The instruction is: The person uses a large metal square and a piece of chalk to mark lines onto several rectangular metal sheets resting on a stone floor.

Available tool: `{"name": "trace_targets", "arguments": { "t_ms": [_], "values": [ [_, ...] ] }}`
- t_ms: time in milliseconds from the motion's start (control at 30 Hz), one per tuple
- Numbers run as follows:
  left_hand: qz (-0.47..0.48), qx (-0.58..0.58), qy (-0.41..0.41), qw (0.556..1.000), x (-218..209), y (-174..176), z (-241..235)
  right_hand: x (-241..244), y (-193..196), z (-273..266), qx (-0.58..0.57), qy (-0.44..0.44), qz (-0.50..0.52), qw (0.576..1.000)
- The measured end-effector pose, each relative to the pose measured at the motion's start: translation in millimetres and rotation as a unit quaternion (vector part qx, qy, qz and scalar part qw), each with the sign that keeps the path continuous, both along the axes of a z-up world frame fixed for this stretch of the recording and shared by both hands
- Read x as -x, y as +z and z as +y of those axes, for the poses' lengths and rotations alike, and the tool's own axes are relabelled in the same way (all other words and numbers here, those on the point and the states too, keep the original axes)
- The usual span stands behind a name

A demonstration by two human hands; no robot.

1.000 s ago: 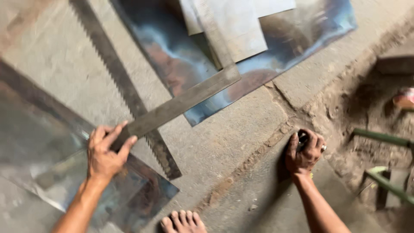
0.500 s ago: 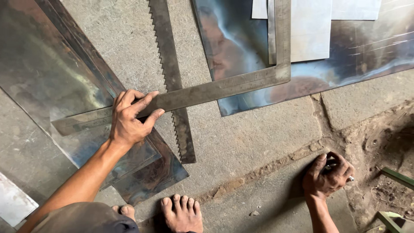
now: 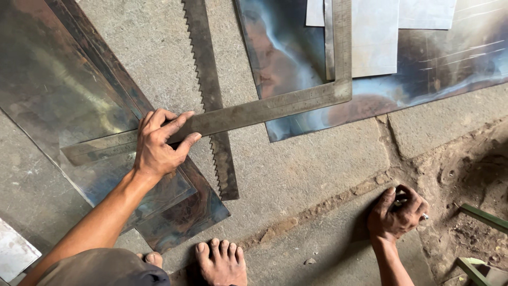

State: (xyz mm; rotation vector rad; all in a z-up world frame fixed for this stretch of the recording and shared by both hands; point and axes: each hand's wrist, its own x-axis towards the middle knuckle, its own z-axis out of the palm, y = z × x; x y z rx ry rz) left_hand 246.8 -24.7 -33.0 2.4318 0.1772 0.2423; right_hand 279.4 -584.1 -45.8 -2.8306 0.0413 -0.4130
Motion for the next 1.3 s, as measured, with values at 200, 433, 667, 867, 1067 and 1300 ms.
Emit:
{"name": "trace_targets", "arguments": {
  "t_ms": [200,433,667,867,1067,1300],
  "values": [
    [0.001,0.003,0.002,1.000,1,0,0,0,-5,-7,0.012,-0.002,-0.002,1.000],
    [0.016,-0.001,0.003,1.000,1,0,1,-1,-4,-6,0.008,0.000,0.003,1.000],
    [0.016,0.001,0.009,1.000,4,-5,1,-2,2,1,0.040,0.006,-0.016,0.999],
    [0.095,0.100,0.049,0.989,2,-11,4,-1,5,6,-0.010,-0.013,-0.012,1.000],
    [0.089,0.036,-0.041,0.995,72,22,-5,1,5,7,0.008,-0.011,-0.029,0.999],
    [0.096,0.015,-0.148,0.984,132,22,24,-2,0,10,-0.026,-0.073,0.008,0.997]
  ]
}}
